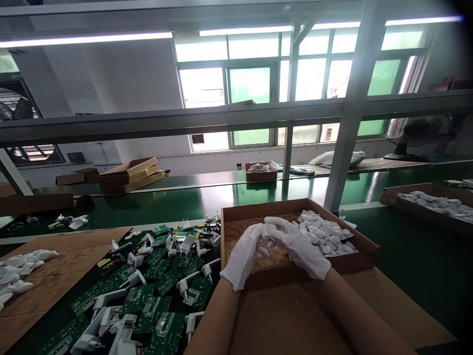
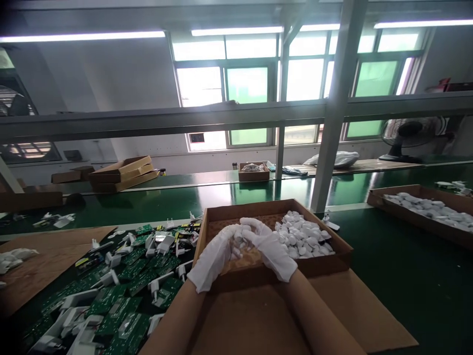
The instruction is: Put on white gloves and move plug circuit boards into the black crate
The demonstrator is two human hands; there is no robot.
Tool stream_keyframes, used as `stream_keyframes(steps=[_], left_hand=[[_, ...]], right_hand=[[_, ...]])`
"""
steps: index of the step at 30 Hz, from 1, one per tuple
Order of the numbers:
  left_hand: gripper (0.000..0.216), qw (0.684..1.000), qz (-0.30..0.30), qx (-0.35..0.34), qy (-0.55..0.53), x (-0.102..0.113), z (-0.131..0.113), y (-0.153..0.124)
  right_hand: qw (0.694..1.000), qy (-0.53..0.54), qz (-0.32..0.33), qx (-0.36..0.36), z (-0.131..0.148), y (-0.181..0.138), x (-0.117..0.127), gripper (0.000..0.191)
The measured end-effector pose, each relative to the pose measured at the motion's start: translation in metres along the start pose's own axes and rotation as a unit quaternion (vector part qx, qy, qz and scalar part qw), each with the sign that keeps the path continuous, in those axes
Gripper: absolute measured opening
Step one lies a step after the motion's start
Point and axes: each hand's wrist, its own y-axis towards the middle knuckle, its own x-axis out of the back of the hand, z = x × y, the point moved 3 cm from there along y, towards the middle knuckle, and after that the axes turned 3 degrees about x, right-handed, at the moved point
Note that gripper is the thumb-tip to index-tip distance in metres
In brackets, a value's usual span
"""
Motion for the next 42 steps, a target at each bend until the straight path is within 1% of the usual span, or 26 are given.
stream_keyframes(steps=[3,6,8,11,14,18,20,22,25,26,28,30,31,33,35,38,40,42], left_hand=[[0.028,1.000,-0.007,0.002,-0.006,0.001,0.002,0.000],[0.036,1.000,-0.020,0.019,-0.005,0.001,0.002,-0.003],[0.038,0.999,-0.012,0.026,-0.020,0.001,0.003,-0.004],[0.038,0.998,-0.009,0.012,-0.057,0.001,0.003,-0.003],[0.036,0.995,-0.027,-0.006,-0.092,0.003,0.002,-0.002],[0.035,0.990,-0.008,-0.003,-0.138,0.004,0.001,-0.002],[0.038,0.988,-0.004,-0.009,-0.152,0.005,0.001,-0.001],[0.041,0.987,-0.013,-0.016,-0.158,0.007,0.000,-0.001],[0.040,0.990,-0.033,-0.016,-0.139,0.007,0.000,-0.003],[0.039,0.991,-0.042,-0.015,-0.125,0.007,-0.001,-0.004],[0.036,0.993,-0.060,-0.019,-0.104,0.007,-0.003,-0.006],[0.033,0.991,-0.076,-0.031,-0.109,0.007,-0.005,-0.006],[0.033,0.989,-0.082,-0.036,-0.119,0.008,-0.005,-0.007],[0.036,0.985,-0.094,-0.042,-0.135,0.008,-0.006,-0.007],[0.036,0.986,-0.094,-0.045,-0.133,0.008,-0.007,-0.007],[0.032,0.989,-0.072,-0.033,-0.123,0.004,-0.009,-0.009],[0.032,0.990,-0.069,-0.015,-0.123,0.003,-0.010,-0.010],[0.033,0.989,-0.082,-0.005,-0.121,0.003,-0.009,-0.010]], right_hand=[[0.999,-0.032,-0.007,0.011,0.002,0.000,0.000,0.043],[0.997,-0.079,-0.016,0.020,0.002,0.000,-0.001,0.040],[0.993,-0.112,-0.015,0.026,0.000,0.002,-0.001,0.037],[0.989,-0.136,-0.033,0.040,-0.006,0.006,0.001,0.036],[0.992,-0.105,-0.059,0.043,-0.009,0.007,0.004,0.037],[0.999,-0.036,-0.029,0.008,-0.006,0.003,0.002,0.039],[0.999,-0.031,-0.037,-0.010,-0.002,0.000,0.002,0.041],[0.998,-0.021,-0.051,-0.027,-0.001,-0.003,0.003,0.043],[0.997,0.035,-0.049,-0.045,-0.005,-0.001,0.007,0.050],[0.996,0.054,-0.043,-0.049,-0.007,0.000,0.008,0.049],[0.995,0.077,-0.018,-0.053,-0.011,0.003,0.010,0.037],[0.994,0.098,0.013,-0.046,-0.012,0.004,0.010,0.027],[0.993,0.107,0.024,-0.043,-0.011,0.003,0.010,0.027],[0.994,0.099,0.020,-0.046,-0.007,0.000,0.008,0.031],[0.997,0.047,0.008,-0.057,-0.003,-0.004,0.005,0.033],[0.997,-0.029,0.005,-0.066,0.000,-0.007,-0.001,0.032],[0.997,-0.033,0.002,-0.066,-0.001,-0.005,-0.002,0.035],[0.998,-0.021,-0.006,-0.052,-0.003,-0.004,-0.002,0.041]])
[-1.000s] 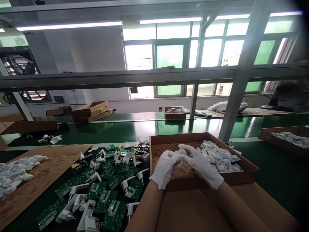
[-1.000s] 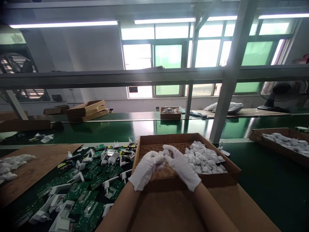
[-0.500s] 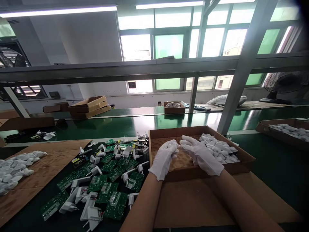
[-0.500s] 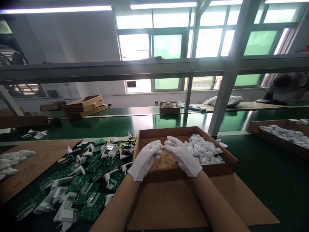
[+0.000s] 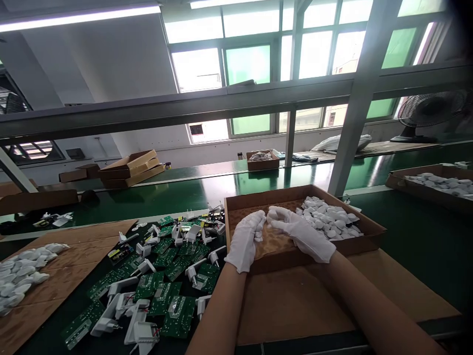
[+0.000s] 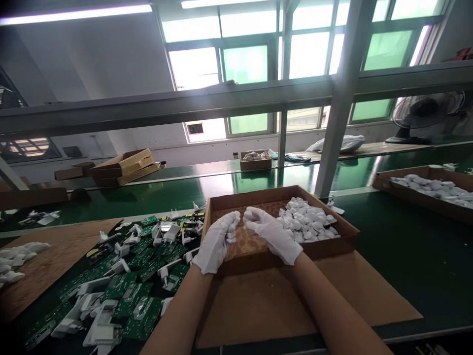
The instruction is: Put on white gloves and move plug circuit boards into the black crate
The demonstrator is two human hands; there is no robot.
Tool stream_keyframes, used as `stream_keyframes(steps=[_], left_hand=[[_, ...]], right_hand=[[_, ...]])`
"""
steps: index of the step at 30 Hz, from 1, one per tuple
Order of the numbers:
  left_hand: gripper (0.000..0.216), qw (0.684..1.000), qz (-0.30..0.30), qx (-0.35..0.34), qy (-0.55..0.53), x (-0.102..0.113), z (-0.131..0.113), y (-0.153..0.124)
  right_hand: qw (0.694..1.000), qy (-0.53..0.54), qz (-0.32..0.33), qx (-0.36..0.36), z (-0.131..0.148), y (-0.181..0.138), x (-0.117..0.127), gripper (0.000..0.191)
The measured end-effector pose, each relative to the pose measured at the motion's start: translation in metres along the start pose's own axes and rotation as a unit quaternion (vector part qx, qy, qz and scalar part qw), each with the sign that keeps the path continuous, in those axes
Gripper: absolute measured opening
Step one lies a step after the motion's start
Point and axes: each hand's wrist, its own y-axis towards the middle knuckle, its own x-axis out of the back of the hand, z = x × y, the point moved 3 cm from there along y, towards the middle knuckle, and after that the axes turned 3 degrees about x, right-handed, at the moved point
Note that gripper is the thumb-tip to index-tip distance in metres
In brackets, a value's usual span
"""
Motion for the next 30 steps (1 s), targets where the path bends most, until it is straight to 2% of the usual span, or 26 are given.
stream_keyframes(steps=[2,6,12,15,17,21,25,27,30], left_hand=[[0.036,1.000,-0.019,-0.010,-0.006,0.002,0.001,0.001],[0.038,0.999,-0.010,-0.029,-0.030,0.005,0.003,0.005],[0.031,0.996,0.088,-0.024,-0.016,-0.001,0.003,0.003],[0.032,0.998,0.036,-0.034,0.028,0.002,0.003,0.003],[0.033,0.998,0.009,-0.031,0.054,0.003,0.004,0.004],[0.034,0.998,-0.001,-0.032,0.052,0.004,0.005,0.008],[0.034,1.000,0.000,-0.025,0.011,0.005,0.002,0.008],[0.033,1.000,-0.007,-0.020,-0.008,0.006,0.000,0.008],[0.028,0.998,-0.052,-0.024,-0.002,0.011,-0.001,0.010]], right_hand=[[0.999,-0.020,-0.012,0.025,0.001,0.001,0.001,0.045],[0.989,-0.119,-0.033,0.078,0.009,-0.002,0.003,0.044],[0.988,-0.119,0.004,0.095,0.004,-0.002,-0.002,0.054],[0.986,-0.110,0.013,0.123,-0.001,0.003,-0.003,0.044],[0.991,-0.073,0.019,0.107,-0.002,0.005,-0.004,0.038],[0.998,0.033,0.025,0.049,0.001,0.002,-0.005,0.036],[0.994,0.096,0.045,0.040,0.004,-0.001,-0.003,0.033],[0.992,0.116,0.024,0.040,0.005,0.001,0.001,0.030],[0.993,0.084,-0.085,0.001,0.002,0.004,0.012,0.033]])
